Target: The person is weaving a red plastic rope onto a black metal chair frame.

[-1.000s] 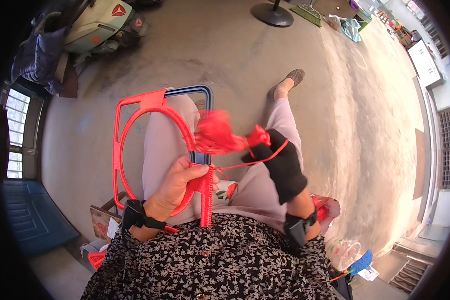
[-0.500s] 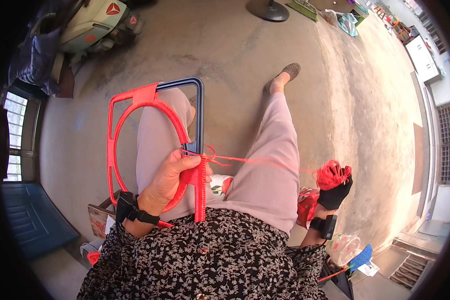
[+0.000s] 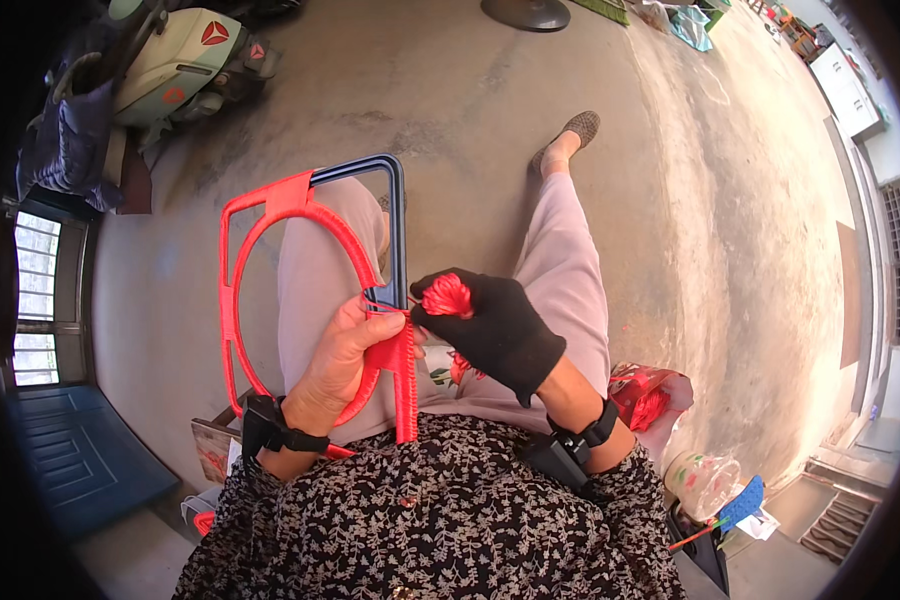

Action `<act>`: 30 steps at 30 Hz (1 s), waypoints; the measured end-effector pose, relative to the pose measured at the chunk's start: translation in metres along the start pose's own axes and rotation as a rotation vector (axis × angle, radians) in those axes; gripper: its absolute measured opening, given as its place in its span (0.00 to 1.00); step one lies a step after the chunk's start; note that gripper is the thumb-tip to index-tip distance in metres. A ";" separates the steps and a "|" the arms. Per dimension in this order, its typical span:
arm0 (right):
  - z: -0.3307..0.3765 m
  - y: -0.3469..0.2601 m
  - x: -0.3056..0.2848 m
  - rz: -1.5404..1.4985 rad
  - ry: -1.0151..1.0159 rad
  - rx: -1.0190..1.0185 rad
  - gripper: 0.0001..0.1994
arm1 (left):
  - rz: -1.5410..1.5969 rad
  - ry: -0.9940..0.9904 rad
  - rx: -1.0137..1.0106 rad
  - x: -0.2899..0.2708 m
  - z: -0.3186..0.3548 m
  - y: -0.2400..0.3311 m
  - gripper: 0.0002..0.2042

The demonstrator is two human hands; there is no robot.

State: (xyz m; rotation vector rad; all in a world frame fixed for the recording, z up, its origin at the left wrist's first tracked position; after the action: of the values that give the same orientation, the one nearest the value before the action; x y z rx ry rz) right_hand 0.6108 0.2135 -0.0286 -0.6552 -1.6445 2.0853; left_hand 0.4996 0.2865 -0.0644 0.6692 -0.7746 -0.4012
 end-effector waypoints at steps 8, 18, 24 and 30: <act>0.004 0.003 0.007 -0.028 -0.080 0.187 0.08 | 0.161 0.070 -0.080 -0.006 -0.004 -0.002 0.11; 0.022 -0.016 0.008 0.163 -0.125 -0.185 0.08 | 0.167 -0.054 -0.117 0.004 -0.001 0.002 0.10; 0.015 -0.002 -0.009 0.100 0.184 -0.020 0.11 | 0.127 -0.084 -0.163 0.012 0.000 0.006 0.10; 0.011 -0.007 -0.004 0.083 0.127 0.005 0.11 | 0.139 -0.060 -0.121 0.010 -0.002 0.002 0.11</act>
State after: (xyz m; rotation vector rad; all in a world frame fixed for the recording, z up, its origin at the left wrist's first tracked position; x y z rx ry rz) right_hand 0.6077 0.2037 -0.0189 -0.8491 -1.5656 2.0582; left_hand 0.5078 0.2831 -0.0584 0.4889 -0.8414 -0.3397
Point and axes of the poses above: each hand's wrist, its own z-axis away from the middle knuckle, its own x-axis out of the palm, y = z × x, the point moved 9 cm from there along -z, towards the middle knuckle, and after that the axes turned 10 degrees about y, right-handed, at the moved point
